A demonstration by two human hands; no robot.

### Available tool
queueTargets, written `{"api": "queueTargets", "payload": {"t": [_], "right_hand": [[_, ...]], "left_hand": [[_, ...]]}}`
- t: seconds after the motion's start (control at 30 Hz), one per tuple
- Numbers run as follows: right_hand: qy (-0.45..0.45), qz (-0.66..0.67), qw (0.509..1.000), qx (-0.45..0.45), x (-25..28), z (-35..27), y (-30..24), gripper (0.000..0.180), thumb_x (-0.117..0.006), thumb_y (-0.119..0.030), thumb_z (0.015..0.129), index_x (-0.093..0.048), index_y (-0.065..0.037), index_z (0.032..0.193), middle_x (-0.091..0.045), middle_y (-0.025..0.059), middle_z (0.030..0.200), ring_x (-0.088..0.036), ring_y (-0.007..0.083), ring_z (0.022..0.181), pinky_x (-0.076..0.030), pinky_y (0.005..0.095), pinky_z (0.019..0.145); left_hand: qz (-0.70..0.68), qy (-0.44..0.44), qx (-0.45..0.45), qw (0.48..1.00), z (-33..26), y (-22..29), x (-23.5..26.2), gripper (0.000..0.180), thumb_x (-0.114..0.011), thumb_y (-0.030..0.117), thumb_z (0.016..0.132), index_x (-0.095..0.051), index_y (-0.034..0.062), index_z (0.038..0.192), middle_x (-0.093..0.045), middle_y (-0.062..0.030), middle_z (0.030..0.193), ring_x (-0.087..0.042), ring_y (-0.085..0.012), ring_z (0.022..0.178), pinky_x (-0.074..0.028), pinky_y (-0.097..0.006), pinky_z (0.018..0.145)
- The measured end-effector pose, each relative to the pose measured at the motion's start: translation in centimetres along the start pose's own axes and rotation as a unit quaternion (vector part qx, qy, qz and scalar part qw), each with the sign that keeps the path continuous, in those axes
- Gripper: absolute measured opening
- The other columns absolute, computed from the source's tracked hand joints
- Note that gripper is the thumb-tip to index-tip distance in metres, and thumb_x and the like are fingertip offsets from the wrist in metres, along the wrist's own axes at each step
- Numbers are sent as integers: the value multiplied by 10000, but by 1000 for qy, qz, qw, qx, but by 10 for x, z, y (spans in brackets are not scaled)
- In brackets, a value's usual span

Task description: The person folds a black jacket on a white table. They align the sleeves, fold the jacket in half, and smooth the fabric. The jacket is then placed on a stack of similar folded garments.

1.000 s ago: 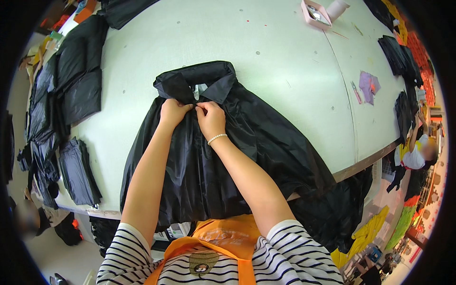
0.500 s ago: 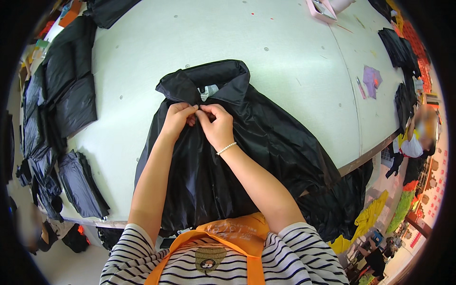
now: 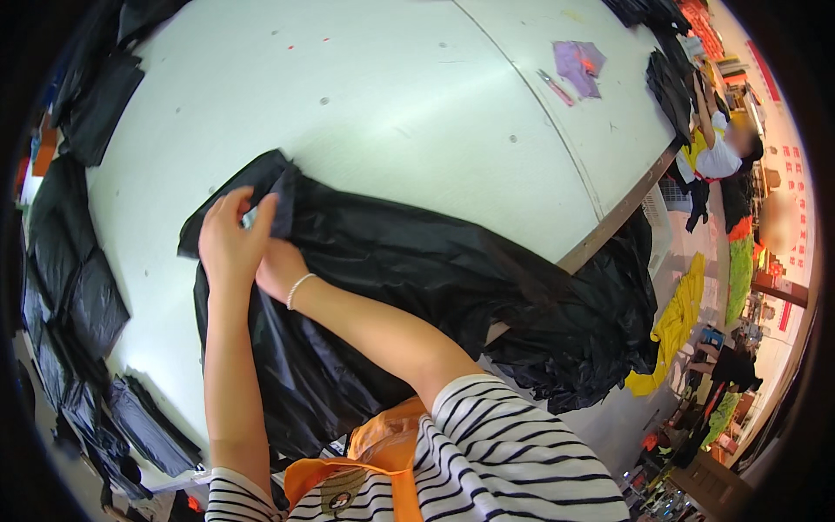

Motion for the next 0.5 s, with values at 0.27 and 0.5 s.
{"api": "queueTargets", "payload": {"t": [0.27,0.5], "right_hand": [[61,-84,990,-96,300,60,75,175,-623,-195,839,-678,-29,840,-672,113,761,-641,224,731,-499,334,699],[250,-606,755,-19,587,81,275,305,-577,-272,871,-621,-15,1029,-620,182,1017,-577,373,976,-457,463,856]], "left_hand": [[104,-145,105,978,18,-22,-87,376,-628,222,839,-497,43,1142,-625,-194,1028,-609,-365,962,-500,-437,789],[-116,-130,195,965,18,-28,-46,266,-492,141,936,-546,60,1184,-641,-244,876,-639,-376,869,-481,-373,758]]}}
Point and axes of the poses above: each hand's wrist, its own z-axis towards the middle knuckle, its own x-axis out of the back of the hand, y = z × x, the point moved 9 cm from there along z, towards the middle knuckle
